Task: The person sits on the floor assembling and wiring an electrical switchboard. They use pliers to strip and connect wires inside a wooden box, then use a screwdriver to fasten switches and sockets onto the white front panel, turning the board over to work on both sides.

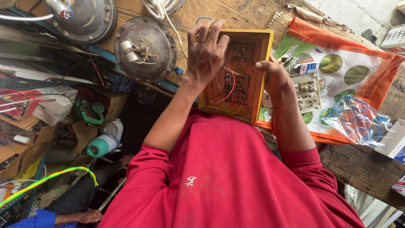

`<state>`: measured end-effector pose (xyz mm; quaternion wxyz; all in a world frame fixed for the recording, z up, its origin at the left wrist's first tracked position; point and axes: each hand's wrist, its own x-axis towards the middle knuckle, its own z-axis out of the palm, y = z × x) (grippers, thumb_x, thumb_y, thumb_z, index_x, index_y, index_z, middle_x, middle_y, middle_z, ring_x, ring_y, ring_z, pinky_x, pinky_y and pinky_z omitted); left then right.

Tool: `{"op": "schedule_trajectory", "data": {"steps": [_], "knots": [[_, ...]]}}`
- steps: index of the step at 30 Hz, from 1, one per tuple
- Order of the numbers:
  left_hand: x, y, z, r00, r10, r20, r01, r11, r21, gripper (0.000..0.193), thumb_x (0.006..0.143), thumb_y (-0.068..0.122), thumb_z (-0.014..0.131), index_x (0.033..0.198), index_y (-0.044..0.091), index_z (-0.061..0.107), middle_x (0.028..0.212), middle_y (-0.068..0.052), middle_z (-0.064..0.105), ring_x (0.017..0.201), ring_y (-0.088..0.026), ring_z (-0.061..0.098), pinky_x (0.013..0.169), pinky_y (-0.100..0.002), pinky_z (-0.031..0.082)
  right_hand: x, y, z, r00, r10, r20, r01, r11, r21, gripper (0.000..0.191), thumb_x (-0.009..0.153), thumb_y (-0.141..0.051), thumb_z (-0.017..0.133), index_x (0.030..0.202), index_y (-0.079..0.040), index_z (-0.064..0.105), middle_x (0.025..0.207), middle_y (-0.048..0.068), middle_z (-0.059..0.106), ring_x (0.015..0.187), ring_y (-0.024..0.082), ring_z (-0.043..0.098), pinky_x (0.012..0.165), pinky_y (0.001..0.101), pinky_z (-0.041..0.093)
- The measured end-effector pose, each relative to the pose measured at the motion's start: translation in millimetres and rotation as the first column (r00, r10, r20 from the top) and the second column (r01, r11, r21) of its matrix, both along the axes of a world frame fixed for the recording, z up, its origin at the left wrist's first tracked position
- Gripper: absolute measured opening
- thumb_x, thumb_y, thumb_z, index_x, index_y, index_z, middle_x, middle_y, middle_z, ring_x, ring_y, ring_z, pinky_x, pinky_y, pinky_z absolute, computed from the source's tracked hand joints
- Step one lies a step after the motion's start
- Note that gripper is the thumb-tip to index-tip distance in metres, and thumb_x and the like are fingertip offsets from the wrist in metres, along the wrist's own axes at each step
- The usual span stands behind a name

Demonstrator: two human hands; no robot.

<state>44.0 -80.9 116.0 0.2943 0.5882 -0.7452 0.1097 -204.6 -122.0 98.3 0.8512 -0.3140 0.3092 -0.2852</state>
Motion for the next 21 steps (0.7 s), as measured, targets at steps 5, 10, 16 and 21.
{"op": "schedule_trajectory", "data": {"steps": [5,10,16,21], "knots": [[-6.4,-4.5,-11.9,0.999,0.052,0.017,-0.052,0.999,-0.011,0.009,0.097,0.013,0.079,0.097,0.01,0.071,0.137,-0.006,0.056,0.129,-0.024,0.051,0.111,-0.047,0.037,0.7,1.8,1.1,1.0,-0.009,-0.004,0.009,1.0,0.007,0.084,0.078,-0.024,0.078,0.149,0.006,0.046,0.14,0.018,0.061,0.125,0.027,0.061,0.11,0.0377,0.049],[-4.7,-10.2,-13.3,0.993,0.068,0.091,-0.067,0.998,-0.01,0.014,0.091,0.011,0.08,0.101,0.01,0.07,0.135,-0.005,0.059,0.126,-0.023,0.053,0.109,-0.045,0.04,0.7,1.2,-0.3,1.0,-0.01,0.01,0.009,1.0,0.021,0.084,0.078,-0.023,0.078,0.15,0.006,0.045,0.14,0.019,0.06,0.125,0.028,0.061,0.11,0.0383,0.049],[3.6,-1.4,3.7,0.998,-0.05,-0.028,0.05,0.999,0.008,0.004,0.099,0.008,0.071,0.102,0.009,0.067,0.132,-0.006,0.06,0.123,-0.021,0.057,0.106,-0.042,0.042,-1.2,2.2,-1.7,1.0,0.004,0.028,-0.004,1.0,0.001,0.087,0.077,-0.023,0.08,0.151,0.006,0.044,0.141,0.019,0.059,0.127,0.029,0.059,0.111,0.0387,0.048],[6.8,1.6,12.9,0.997,-0.061,-0.043,0.061,0.998,-0.006,0.003,0.1,0.009,0.069,0.101,0.009,0.066,0.128,-0.004,0.06,0.119,-0.021,0.058,0.104,-0.042,0.042,0.8,1.4,-1.3,1.0,0.004,-0.003,-0.004,1.0,-0.007,0.088,0.076,-0.023,0.08,0.151,0.006,0.044,0.142,0.02,0.06,0.128,0.029,0.059,0.112,0.0383,0.047]]}}
